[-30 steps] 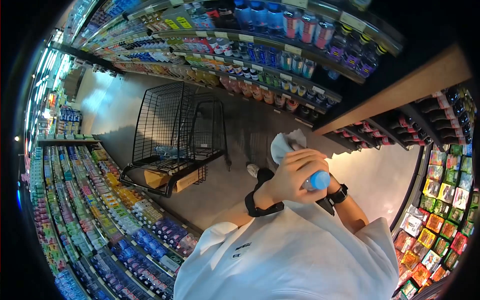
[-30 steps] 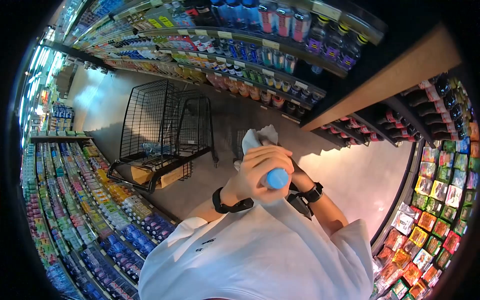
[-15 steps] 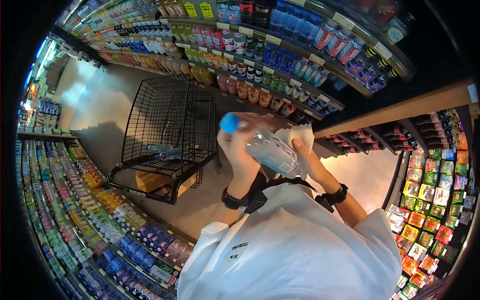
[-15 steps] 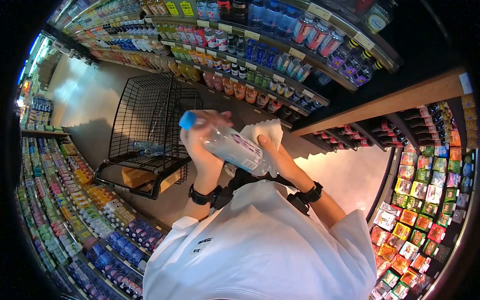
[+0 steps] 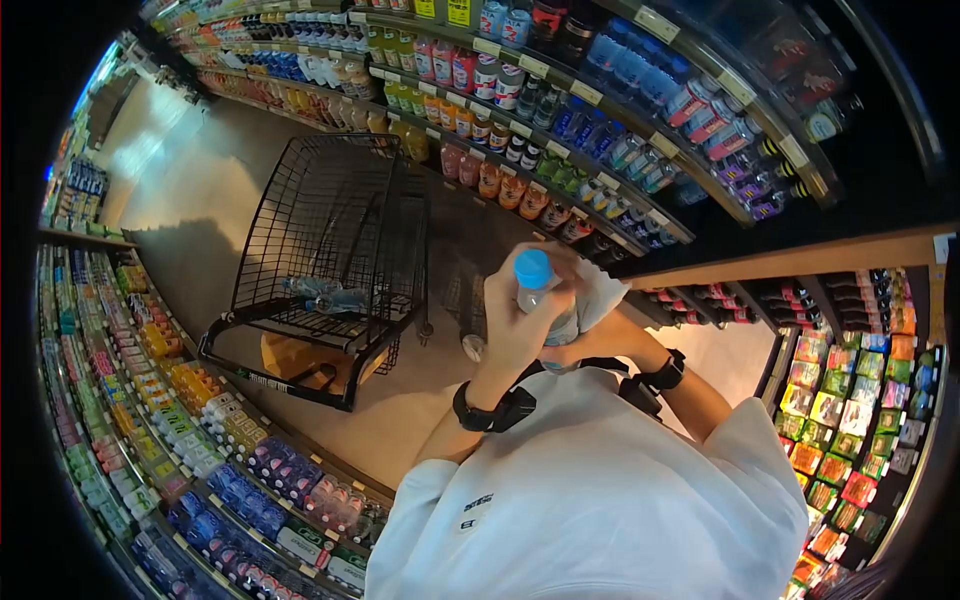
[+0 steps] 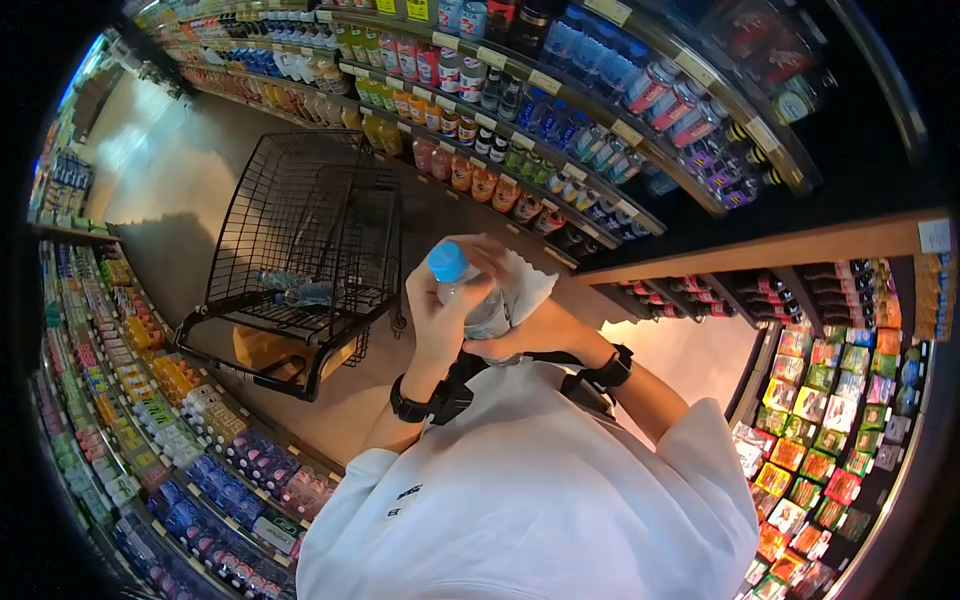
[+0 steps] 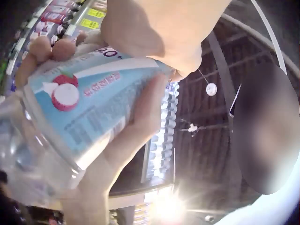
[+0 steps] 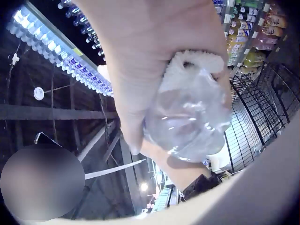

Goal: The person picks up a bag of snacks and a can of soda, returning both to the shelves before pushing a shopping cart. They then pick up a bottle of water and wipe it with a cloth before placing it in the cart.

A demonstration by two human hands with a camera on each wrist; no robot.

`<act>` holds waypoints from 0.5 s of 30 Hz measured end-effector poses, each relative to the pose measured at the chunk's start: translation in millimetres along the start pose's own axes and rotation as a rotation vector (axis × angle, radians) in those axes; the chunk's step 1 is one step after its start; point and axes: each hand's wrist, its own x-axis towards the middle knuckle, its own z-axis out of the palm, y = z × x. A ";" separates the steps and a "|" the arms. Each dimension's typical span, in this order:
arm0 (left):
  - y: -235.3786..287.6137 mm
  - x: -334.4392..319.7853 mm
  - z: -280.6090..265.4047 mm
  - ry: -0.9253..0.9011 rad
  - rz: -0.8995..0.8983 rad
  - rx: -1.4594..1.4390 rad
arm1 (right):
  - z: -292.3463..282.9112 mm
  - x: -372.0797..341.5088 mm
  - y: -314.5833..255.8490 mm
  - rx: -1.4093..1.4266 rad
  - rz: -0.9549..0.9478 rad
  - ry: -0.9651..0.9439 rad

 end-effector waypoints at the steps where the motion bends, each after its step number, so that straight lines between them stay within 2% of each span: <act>1: -3.9 6.8 -7.8 0.065 -0.047 0.164 | -3.1 10.3 8.7 0.061 0.006 0.006; 4: -25.8 18.7 -16.4 0.105 0.085 0.314 | -10.7 26.1 52.1 0.230 0.061 0.017; 5: -35.3 18.0 -23.9 0.024 0.033 0.386 | -19.3 38.2 80.4 0.282 0.089 0.004; 7: -30.3 23.3 -9.5 -0.024 -0.125 0.321 | -26.6 54.8 77.3 0.638 0.166 0.133; 8: -30.0 29.9 -1.6 -0.046 -0.205 0.287 | -37.6 62.6 69.7 0.718 0.177 0.095; 9: -44.2 42.3 -0.8 -0.106 -0.142 0.251 | -50.3 70.8 62.9 0.798 0.189 0.057; 10: -50.7 45.4 0.7 -0.090 -0.228 0.180 | -59.4 76.6 62.9 0.880 0.203 0.021; 12: -53.8 54.6 7.0 -0.060 -0.398 0.039 | -68.3 85.1 77.6 0.883 0.168 0.009; 13: -63.6 58.1 7.9 -0.041 -0.301 0.084 | -76.5 89.1 76.8 0.920 0.164 0.008; 14: -63.2 63.7 8.3 -0.065 -0.309 0.185 | -84.2 93.6 78.5 0.955 0.163 0.004; 15: -59.4 68.2 3.8 -0.086 -0.315 0.284 | -93.1 102.9 85.4 0.851 0.059 -0.052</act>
